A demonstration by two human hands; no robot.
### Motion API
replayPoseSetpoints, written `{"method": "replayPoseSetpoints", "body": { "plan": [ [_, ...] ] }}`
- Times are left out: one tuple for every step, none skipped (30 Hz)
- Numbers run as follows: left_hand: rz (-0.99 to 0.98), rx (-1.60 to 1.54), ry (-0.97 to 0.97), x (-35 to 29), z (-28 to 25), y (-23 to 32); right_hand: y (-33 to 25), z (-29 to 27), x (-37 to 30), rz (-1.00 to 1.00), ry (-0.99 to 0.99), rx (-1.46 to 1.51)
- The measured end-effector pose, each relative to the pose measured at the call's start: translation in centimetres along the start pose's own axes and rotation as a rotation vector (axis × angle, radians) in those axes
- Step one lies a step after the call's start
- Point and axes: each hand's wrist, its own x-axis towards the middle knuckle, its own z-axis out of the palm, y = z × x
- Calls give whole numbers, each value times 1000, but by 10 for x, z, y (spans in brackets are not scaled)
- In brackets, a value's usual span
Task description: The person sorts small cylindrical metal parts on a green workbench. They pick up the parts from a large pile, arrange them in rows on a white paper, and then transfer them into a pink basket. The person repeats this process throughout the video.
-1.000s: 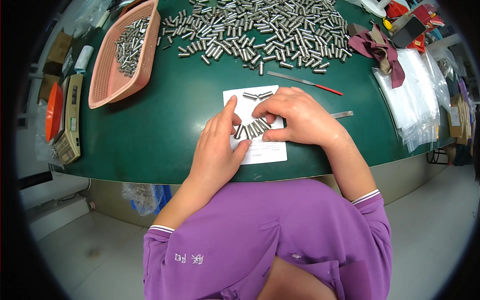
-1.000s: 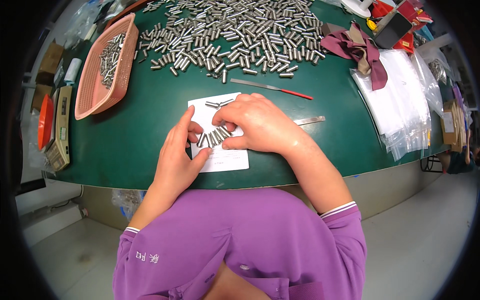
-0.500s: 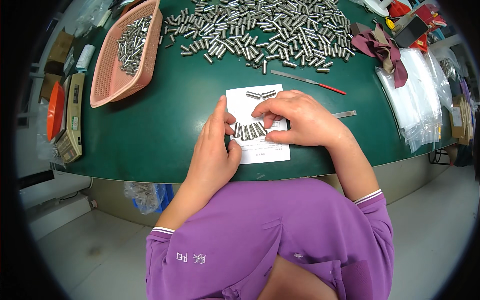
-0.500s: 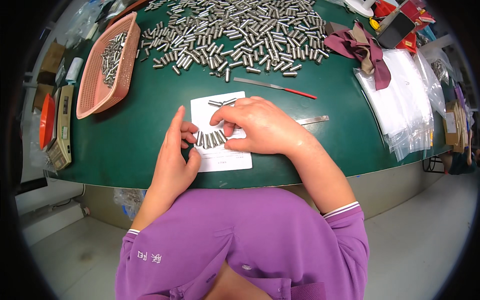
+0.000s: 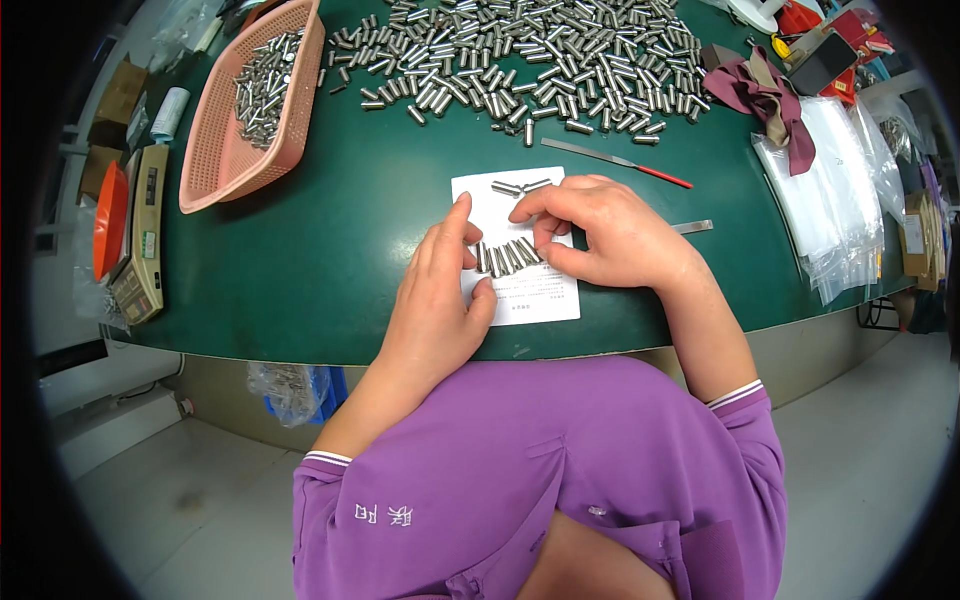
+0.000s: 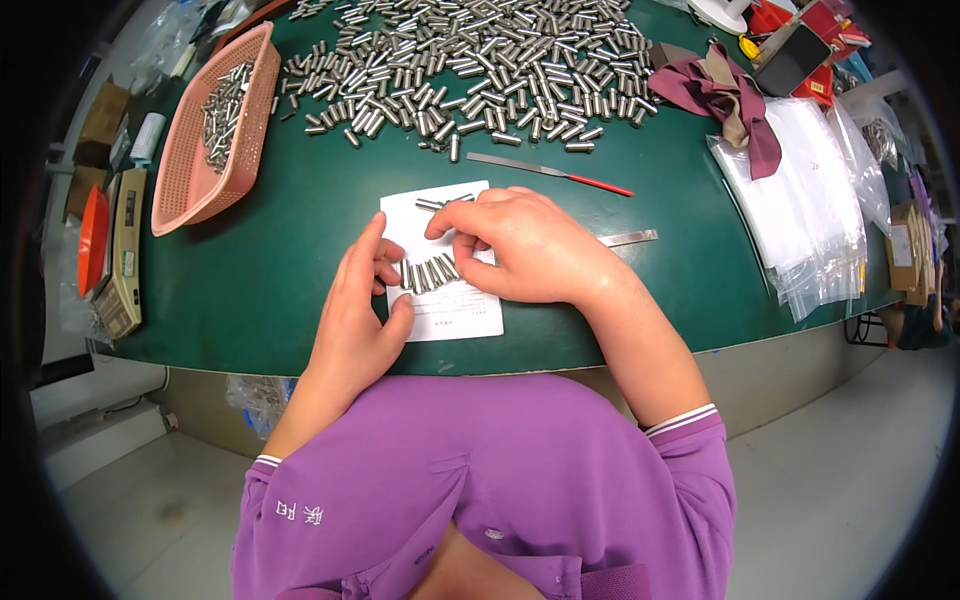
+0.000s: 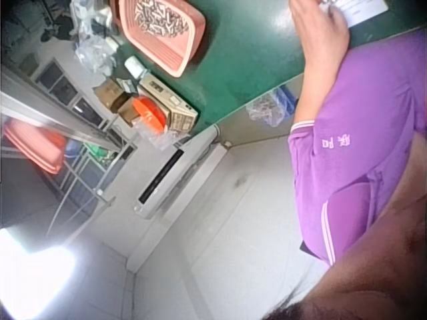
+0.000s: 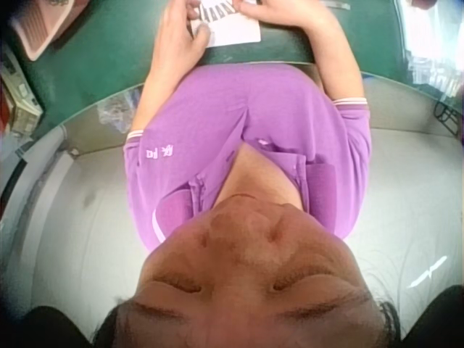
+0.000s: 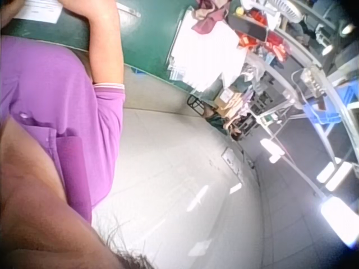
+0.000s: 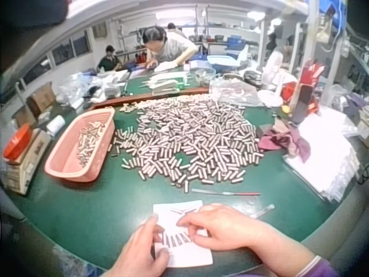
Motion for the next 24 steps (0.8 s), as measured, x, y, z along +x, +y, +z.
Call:
{"method": "replayPoseSetpoints", "body": {
  "plan": [
    [-2,9,0,1,0,2,0,0,0,0,-3,-2],
    [-3,18,-1,1,0,3,1,0,0,0,-6,-4],
    [11,44,11,2,2,2,1,0,0,0,-9,-6],
    [24,70,22,2,4,1,1,-1,0,3,-7,-4],
    [38,97,34,2,6,-1,0,-1,0,6,-6,-3],
    [42,107,34,3,7,-3,0,-1,0,9,-5,-1],
    [47,117,35,5,9,-3,0,-1,0,8,-12,-7],
    [52,128,36,6,10,-4,0,-1,0,7,-20,-12],
    [46,126,47,6,10,-3,1,-1,0,5,-28,-18],
    [41,125,58,7,11,-3,2,-2,0,-41,-23,-25],
    [36,123,70,7,12,-2,4,-2,-1,-87,-19,-32],
    [42,116,79,7,12,-2,5,-3,-1,-134,-14,-39],
    [49,109,86,7,12,-2,6,-2,-1,-183,-23,-47],
    [55,103,94,7,12,-3,6,-2,-2,-232,-32,-55],
    [61,109,97,8,13,-3,6,-1,-2,-281,-41,-63],
    [67,115,99,8,13,-4,4,0,-2,-283,-69,-92],
    [73,121,101,8,14,-5,3,2,-2,-277,-41,-128],
    [67,123,97,8,14,-5,3,5,-2,-271,-14,-164],
    [60,124,93,8,14,-4,3,6,-2,-266,13,-200],
    [54,125,89,9,14,-3,3,5,-2,-245,45,-205],
    [58,123,90,8,14,-4,3,2,-1,-225,77,-209],
    [63,120,90,8,13,-4,4,0,0,-205,110,-215],
    [68,117,91,7,13,-5,6,-1,1,-166,145,-216],
    [59,115,83,7,12,-4,9,-1,1,-128,181,-216]
  ]
}}
